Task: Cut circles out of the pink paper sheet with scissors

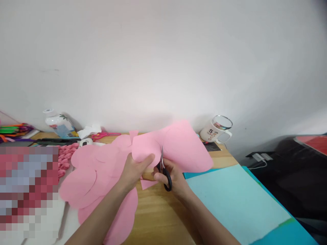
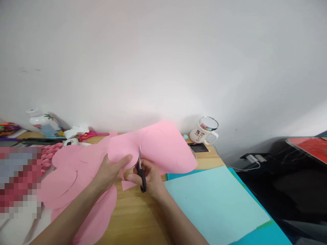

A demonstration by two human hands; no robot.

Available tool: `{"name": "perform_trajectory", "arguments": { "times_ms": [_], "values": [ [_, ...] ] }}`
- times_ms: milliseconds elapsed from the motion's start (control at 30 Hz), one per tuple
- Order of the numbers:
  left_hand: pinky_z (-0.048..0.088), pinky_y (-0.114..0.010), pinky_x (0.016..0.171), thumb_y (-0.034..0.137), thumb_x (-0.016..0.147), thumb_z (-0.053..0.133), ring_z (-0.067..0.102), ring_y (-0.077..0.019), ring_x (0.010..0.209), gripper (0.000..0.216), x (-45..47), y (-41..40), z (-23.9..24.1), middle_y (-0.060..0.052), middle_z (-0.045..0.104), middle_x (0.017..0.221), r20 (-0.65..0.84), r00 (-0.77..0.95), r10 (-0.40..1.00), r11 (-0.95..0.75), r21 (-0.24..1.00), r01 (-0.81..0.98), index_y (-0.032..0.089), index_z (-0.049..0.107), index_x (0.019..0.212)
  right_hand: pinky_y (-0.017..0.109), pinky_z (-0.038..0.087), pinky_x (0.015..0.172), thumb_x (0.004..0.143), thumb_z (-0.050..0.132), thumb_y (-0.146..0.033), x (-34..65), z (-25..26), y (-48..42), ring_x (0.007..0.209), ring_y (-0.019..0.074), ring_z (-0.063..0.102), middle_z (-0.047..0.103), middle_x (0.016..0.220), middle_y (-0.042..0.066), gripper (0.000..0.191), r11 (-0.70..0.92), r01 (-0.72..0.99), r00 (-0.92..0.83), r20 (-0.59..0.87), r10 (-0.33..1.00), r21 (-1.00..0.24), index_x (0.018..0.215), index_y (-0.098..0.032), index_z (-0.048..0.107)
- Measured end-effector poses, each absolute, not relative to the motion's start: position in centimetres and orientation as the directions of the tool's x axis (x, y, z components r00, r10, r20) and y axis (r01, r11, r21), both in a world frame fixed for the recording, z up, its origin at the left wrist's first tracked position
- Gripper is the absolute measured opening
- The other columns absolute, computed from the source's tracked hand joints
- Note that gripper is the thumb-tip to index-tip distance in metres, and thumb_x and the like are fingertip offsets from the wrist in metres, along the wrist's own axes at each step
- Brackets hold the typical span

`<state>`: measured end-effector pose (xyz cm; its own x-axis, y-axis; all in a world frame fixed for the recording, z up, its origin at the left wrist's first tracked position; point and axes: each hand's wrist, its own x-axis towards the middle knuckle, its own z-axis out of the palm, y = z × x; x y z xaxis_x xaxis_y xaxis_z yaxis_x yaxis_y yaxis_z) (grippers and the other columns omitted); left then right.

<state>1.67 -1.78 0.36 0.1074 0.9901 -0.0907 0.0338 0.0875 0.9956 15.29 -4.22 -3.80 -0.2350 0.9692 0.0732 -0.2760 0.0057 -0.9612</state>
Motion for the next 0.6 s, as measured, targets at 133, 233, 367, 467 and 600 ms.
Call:
{"name": "perform_trajectory", "arguments": {
  "times_ms": [133,233,367,467,600],
  "values": [
    [0.05,-0.027,0.055,0.036,0.069,0.065,0.062,-0.0201,0.069,0.025,1.68,-1.75,0.37,-0.004,0.065,0.071,-0.092,0.104,0.99,0.086,0.994,0.065,0.013,0.066,0.079,0.023,0.026,0.05,0.058,0.077,-0.036,15.28,-3.81,-4.19,0.054,0.0094,0.033,0.043,0.061,-0.004,0.035,0.024,-0.255,-0.216,0.082,0.973,-0.967,0.069,-0.017,0.05],
    [0.049,-0.026,0.052,0.036,0.069,0.065,0.061,-0.0186,0.064,0.025,1.7,-1.72,0.48,-0.004,0.065,0.07,-0.089,0.091,0.992,0.08,0.992,0.098,0.013,0.065,0.077,0.023,0.022,0.048,0.058,0.077,-0.038,15.24,-3.6,-4.22,0.052,0.0089,0.029,0.04,0.057,-0.005,0.035,0.037,-0.224,-0.196,0.082,0.977,-0.974,0.066,-0.017,0.049],
    [0.05,-0.027,0.06,0.035,0.068,0.064,0.063,-0.0202,0.071,0.024,1.73,-1.72,0.73,-0.005,0.067,0.074,-0.079,0.093,0.993,0.069,0.991,0.112,0.013,0.065,0.076,0.023,0.021,0.047,0.059,0.075,-0.039,15.14,-3.37,-4.22,0.052,0.0091,0.028,0.037,0.055,-0.005,0.034,0.056,-0.213,-0.185,0.096,0.978,-0.975,0.063,-0.018,0.049],
    [0.051,-0.03,0.064,0.038,0.067,0.065,0.064,-0.0225,0.076,0.028,1.63,-1.7,0.76,-0.007,0.069,0.079,-0.08,0.092,0.993,0.071,0.993,0.093,0.012,0.066,0.08,0.023,0.023,0.048,0.06,0.074,-0.039,15.13,-3.43,-4.17,0.052,0.0091,0.029,0.037,0.055,-0.005,0.033,0.054,-0.217,-0.181,0.095,0.979,-0.975,0.063,-0.017,0.05],
    [0.051,-0.029,0.063,0.037,0.068,0.065,0.063,-0.0217,0.073,0.027,1.26,-1.48,0.53,-0.006,0.069,0.076,-0.073,0.122,0.99,0.063,0.994,0.089,0.013,0.066,0.078,0.023,0.023,0.048,0.061,0.074,-0.036,15.25,-3.75,-4.07,0.051,0.0087,0.03,0.037,0.053,-0.006,0.029,0.041,-0.203,-0.188,0.08,0.979,-0.978,0.066,-0.017,0.053]
  ]
}}
